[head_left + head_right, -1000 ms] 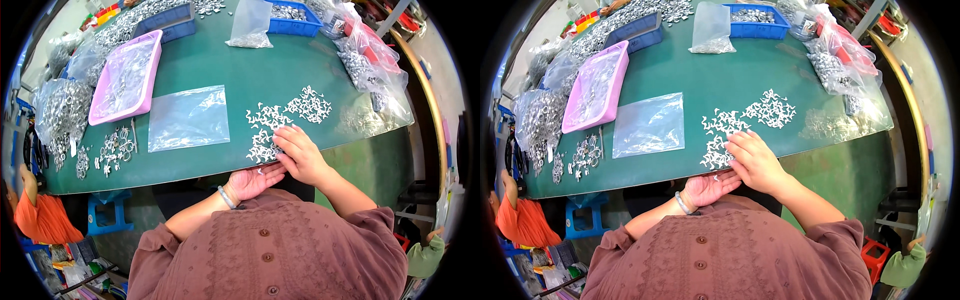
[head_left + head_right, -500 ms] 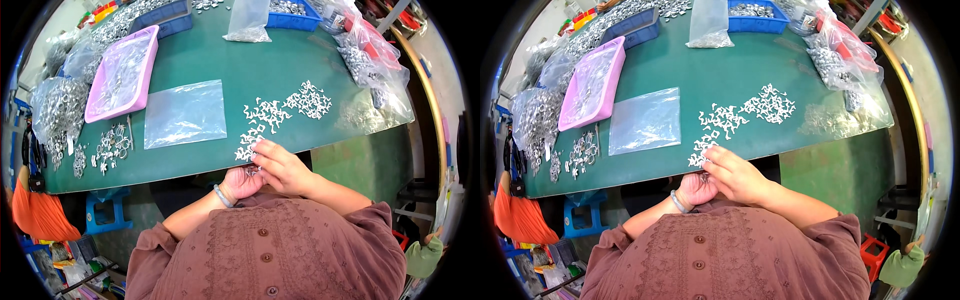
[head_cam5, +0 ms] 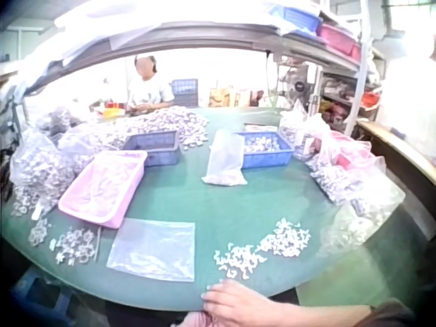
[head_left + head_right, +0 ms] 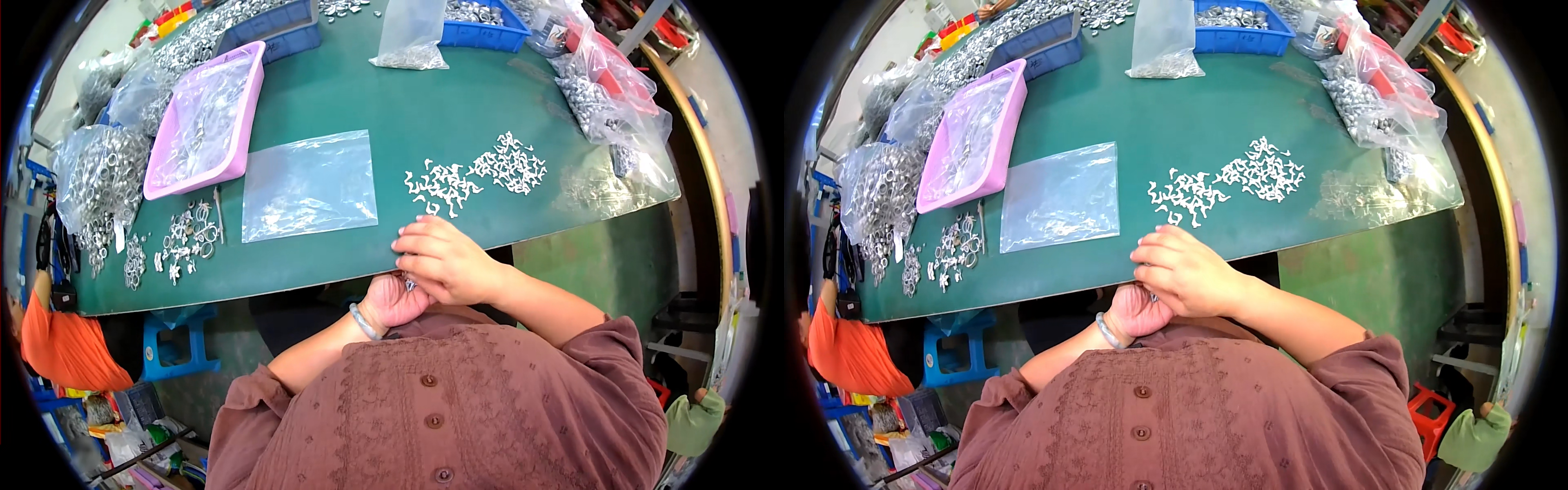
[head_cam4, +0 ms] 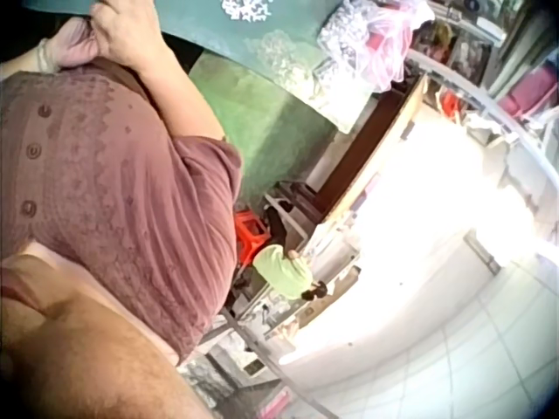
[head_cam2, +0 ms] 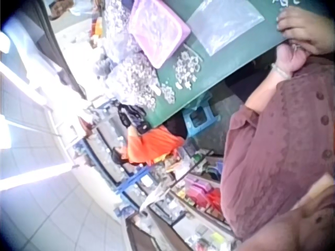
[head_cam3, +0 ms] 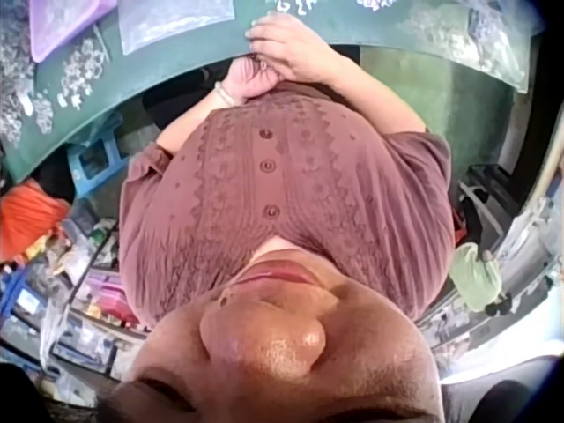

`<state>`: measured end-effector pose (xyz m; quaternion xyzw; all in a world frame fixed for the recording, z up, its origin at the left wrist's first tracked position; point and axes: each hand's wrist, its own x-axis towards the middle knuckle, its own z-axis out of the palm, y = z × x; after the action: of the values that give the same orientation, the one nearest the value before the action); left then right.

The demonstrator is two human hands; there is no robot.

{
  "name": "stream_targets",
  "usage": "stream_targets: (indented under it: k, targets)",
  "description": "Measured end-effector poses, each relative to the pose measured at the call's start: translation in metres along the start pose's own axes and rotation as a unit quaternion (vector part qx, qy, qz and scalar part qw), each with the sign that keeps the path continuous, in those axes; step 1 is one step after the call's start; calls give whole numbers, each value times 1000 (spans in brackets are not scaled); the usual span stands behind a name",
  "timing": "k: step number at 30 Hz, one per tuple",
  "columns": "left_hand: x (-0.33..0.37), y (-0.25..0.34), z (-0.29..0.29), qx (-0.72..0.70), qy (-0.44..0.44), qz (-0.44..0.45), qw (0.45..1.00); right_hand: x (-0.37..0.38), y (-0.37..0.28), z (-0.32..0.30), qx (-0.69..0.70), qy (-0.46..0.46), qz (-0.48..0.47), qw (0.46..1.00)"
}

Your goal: The person picks through small white parts on a work table, groups them together, and then transfers a handful of them into a small clear plastic bag.

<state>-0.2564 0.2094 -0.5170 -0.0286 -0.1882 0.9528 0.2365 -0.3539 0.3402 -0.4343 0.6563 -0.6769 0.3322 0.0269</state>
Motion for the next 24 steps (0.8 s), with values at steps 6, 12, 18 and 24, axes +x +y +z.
stream_targets:
  k: [6, 12, 18, 24]
  targets:
    - [0, 4, 5, 82, 60, -3, 995, 28, 21, -16, -147, 12, 158, 976]
    - [9, -2, 4, 181, 142, -2, 973, 22, 31, -17, -121, -54, 193, 972]
    - [4, 2, -12, 150, 79, -6, 986, 13, 22, -10, -53, -34, 110, 992]
    - [8, 2, -16, 107, 74, -7, 992, 16, 7, -13, -98, -51, 87, 990]
